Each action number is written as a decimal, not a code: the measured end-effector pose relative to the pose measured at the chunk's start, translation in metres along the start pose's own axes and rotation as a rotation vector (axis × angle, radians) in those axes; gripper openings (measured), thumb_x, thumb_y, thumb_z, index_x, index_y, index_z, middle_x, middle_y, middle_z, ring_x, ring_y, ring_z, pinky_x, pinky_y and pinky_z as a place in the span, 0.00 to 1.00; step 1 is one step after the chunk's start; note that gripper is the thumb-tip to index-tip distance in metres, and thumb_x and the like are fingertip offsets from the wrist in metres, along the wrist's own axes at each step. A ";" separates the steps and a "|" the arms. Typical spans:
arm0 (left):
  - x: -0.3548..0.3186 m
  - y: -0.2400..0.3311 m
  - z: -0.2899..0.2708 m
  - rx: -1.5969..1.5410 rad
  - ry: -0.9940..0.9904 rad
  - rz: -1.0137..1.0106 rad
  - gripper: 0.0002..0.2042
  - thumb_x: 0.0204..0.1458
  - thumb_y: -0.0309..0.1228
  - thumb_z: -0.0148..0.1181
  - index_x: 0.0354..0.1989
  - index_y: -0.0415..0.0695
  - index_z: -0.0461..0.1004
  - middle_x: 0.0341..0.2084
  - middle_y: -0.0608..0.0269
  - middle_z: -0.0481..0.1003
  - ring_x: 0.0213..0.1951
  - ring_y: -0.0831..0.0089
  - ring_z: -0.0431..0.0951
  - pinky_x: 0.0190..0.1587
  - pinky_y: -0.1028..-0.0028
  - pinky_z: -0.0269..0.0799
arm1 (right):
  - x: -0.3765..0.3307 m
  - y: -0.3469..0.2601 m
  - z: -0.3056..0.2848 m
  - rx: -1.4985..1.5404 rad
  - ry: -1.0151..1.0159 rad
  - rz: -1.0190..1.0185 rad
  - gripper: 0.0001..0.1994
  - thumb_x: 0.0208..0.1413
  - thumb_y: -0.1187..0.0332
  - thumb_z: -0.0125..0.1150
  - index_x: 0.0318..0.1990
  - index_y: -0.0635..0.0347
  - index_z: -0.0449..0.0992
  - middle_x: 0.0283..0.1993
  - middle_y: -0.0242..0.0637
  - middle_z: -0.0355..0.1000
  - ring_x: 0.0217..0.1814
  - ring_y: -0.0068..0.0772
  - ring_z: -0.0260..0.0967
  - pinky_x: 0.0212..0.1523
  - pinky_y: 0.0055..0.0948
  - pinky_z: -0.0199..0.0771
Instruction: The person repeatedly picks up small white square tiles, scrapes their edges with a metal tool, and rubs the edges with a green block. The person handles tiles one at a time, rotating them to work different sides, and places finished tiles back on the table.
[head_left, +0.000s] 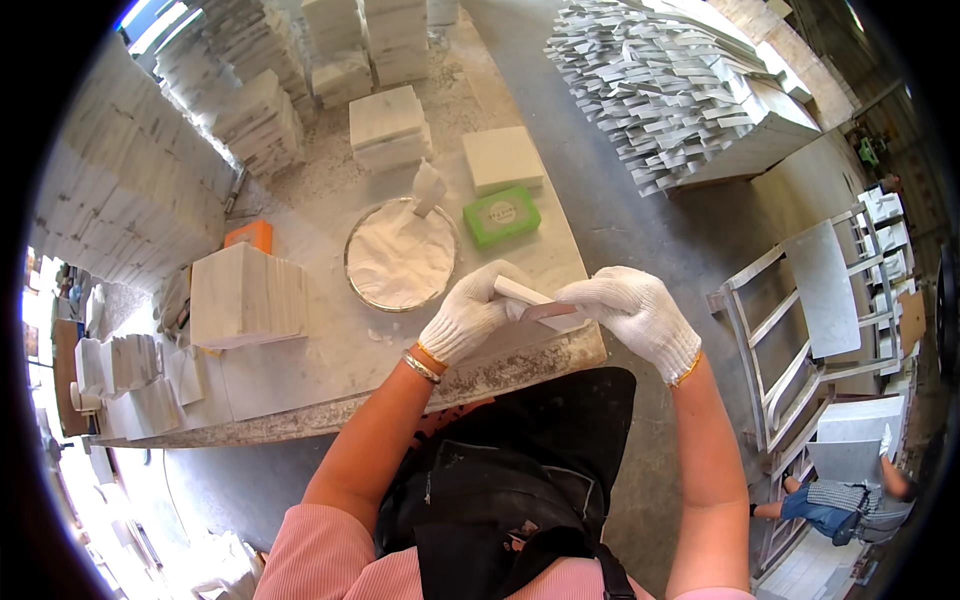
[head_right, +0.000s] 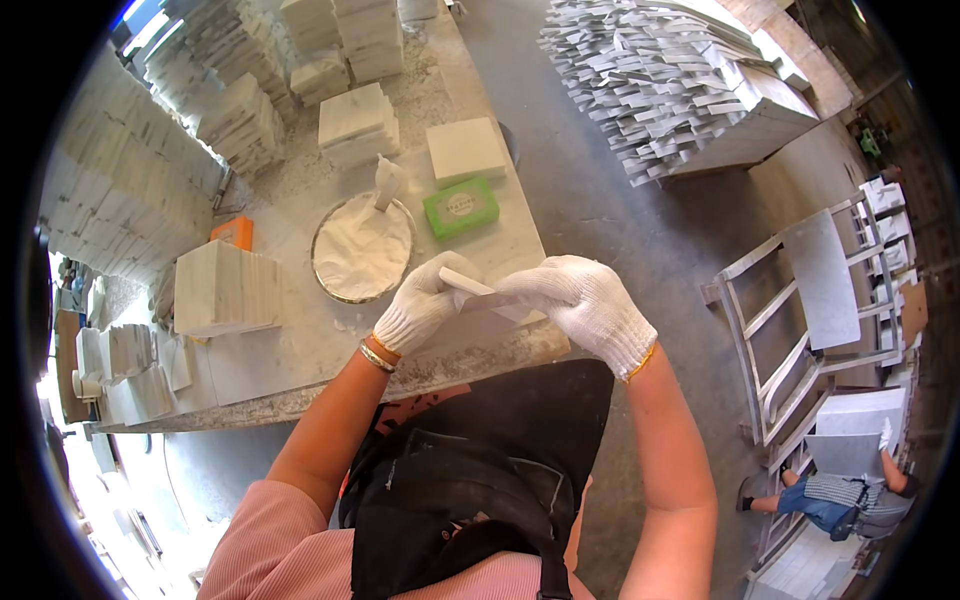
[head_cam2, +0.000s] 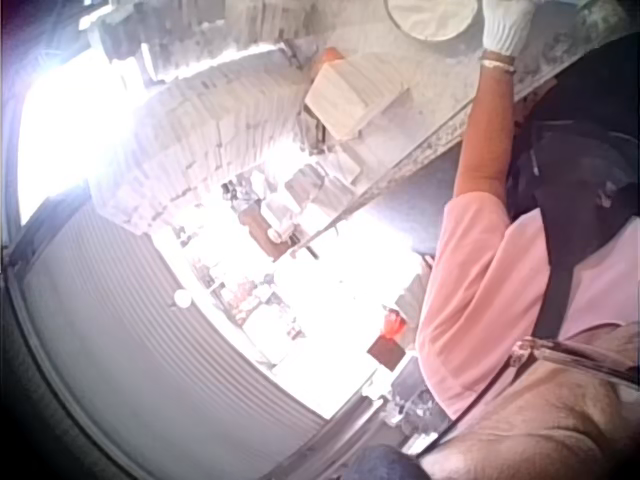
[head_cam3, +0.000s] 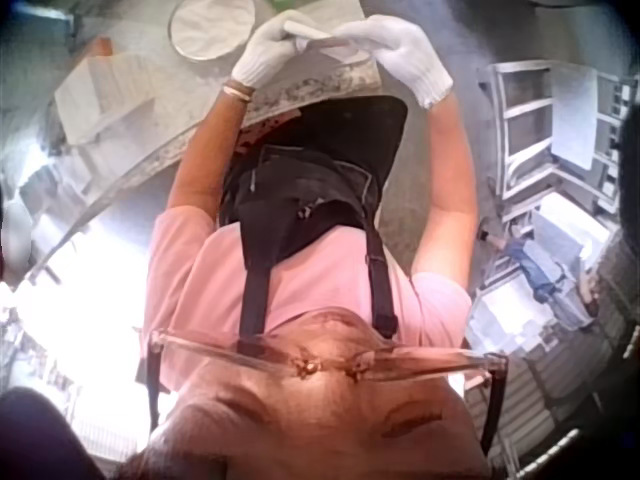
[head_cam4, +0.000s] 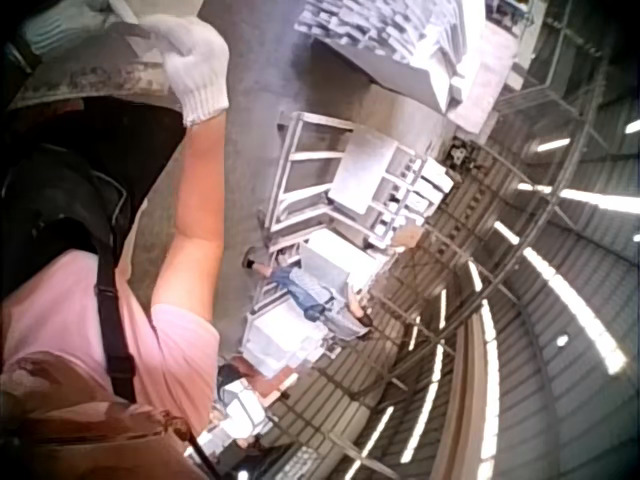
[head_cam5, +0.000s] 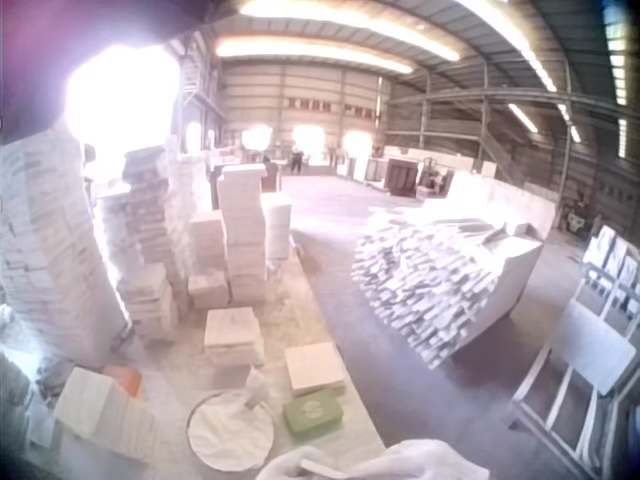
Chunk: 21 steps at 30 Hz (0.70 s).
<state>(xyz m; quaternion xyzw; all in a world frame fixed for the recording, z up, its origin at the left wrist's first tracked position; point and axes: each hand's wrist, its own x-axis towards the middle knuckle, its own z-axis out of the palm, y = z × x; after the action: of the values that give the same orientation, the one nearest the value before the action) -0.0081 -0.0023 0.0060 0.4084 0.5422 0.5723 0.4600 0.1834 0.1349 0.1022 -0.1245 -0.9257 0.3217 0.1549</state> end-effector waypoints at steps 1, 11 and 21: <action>0.000 0.001 0.001 0.033 0.008 -0.002 0.07 0.53 0.19 0.57 0.39 0.42 0.75 0.32 0.70 0.75 0.36 0.82 0.72 0.44 0.77 0.70 | -0.003 -0.001 -0.001 -0.003 0.010 0.010 0.14 0.50 0.77 0.62 0.44 0.51 0.84 0.35 0.39 0.79 0.36 0.42 0.76 0.40 0.35 0.77; 0.000 -0.003 0.002 0.114 0.037 0.011 0.08 0.51 0.20 0.57 0.40 0.39 0.75 0.32 0.65 0.78 0.38 0.78 0.76 0.46 0.75 0.72 | -0.012 -0.005 0.007 -0.015 0.077 -0.014 0.14 0.49 0.78 0.63 0.44 0.57 0.84 0.37 0.39 0.80 0.37 0.39 0.75 0.40 0.33 0.76; 0.004 0.003 0.005 -0.015 -0.013 -0.006 0.09 0.54 0.28 0.70 0.39 0.43 0.75 0.30 0.69 0.76 0.36 0.82 0.74 0.45 0.77 0.71 | 0.023 0.000 0.017 -0.001 -0.018 -0.044 0.17 0.45 0.80 0.58 0.41 0.51 0.85 0.33 0.33 0.78 0.36 0.38 0.74 0.40 0.31 0.76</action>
<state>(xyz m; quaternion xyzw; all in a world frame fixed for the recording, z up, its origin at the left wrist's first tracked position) -0.0046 0.0033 0.0096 0.4069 0.5362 0.5725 0.4682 0.1558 0.1333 0.0947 -0.1011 -0.9298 0.3189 0.1534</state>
